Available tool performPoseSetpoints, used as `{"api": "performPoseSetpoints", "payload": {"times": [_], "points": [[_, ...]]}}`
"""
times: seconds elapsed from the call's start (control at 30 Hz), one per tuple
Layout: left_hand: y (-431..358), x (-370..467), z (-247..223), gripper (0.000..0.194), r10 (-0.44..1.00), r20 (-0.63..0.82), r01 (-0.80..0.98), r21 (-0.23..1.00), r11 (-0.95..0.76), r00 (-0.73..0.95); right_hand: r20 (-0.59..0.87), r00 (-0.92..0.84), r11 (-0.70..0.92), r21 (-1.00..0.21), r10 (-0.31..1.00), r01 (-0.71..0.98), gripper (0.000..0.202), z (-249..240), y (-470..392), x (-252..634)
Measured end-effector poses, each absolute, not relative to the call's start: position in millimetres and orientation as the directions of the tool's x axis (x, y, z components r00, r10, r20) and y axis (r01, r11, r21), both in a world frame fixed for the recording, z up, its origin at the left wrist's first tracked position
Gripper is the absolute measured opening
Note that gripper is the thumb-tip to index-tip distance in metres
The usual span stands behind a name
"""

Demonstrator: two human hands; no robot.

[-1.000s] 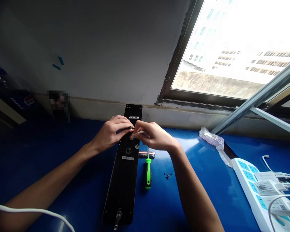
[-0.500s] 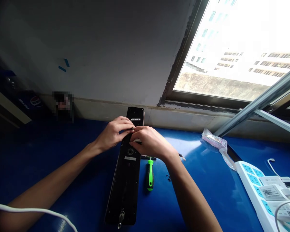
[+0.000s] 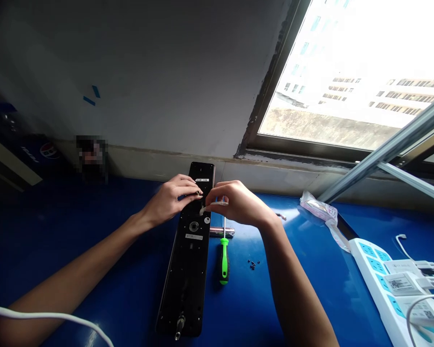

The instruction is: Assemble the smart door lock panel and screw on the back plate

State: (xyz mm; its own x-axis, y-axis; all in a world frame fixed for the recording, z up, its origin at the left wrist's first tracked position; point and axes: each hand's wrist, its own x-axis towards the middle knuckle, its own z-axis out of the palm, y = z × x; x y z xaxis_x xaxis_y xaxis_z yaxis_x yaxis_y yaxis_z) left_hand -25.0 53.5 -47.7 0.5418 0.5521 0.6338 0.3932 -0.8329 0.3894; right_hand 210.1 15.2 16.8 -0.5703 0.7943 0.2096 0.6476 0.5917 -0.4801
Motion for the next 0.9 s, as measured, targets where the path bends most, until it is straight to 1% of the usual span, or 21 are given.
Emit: {"api": "performPoseSetpoints", "payload": {"times": [0.17, 0.3, 0.43, 0.57, 0.7, 0.77, 0.87, 0.9], "points": [[55.1, -24.9, -49.7, 0.009, 0.544, 0.629, 0.428, 0.346, -0.835, 0.554, 0.207, -0.581, 0.599, -0.48, 0.787, 0.641, 0.007, 14.2, 18.2, 214.3], [54.0, -22.8, -49.5, 0.009, 0.515, 0.642, 0.448, 0.284, -0.848, 0.568, 0.195, -0.592, 0.6, -0.492, 0.782, 0.631, 0.01, 13.5, 18.5, 213.7], [52.7, -20.9, -49.4, 0.009, 0.503, 0.63, 0.485, 0.22, -0.846, 0.592, 0.113, -0.58, 0.545, -0.523, 0.806, 0.656, 0.02, 11.6, 21.7, 216.6], [53.5, -21.9, -51.3, 0.008, 0.496, 0.646, 0.479, 0.222, -0.849, 0.58, 0.06, -0.542, 0.477, -0.563, 0.838, 0.675, 0.028, 8.9, 25.3, 220.9], [53.5, -26.7, -47.4, 0.008, 0.475, 0.681, 0.449, 0.234, -0.862, 0.557, -0.008, -0.588, 0.455, -0.624, 0.809, 0.635, 0.028, 7.6, 27.2, 223.6], [53.2, -30.4, -43.2, 0.008, 0.458, 0.695, 0.436, 0.226, -0.871, 0.554, 0.008, -0.558, 0.435, -0.635, 0.83, 0.638, 0.03, 4.8, 29.3, 223.9], [54.2, -37.4, -38.7, 0.007, 0.453, 0.693, 0.433, 0.22, -0.874, 0.561, 0.103, -0.487, 0.441, -0.611, 0.867, 0.657, 0.019, -2.3, 33.7, 222.3], [55.0, -39.9, -38.3, 0.007, 0.455, 0.688, 0.431, 0.223, -0.874, 0.566, 0.127, -0.479, 0.451, -0.602, 0.869, 0.659, 0.019, -4.7, 35.2, 221.2]]}}
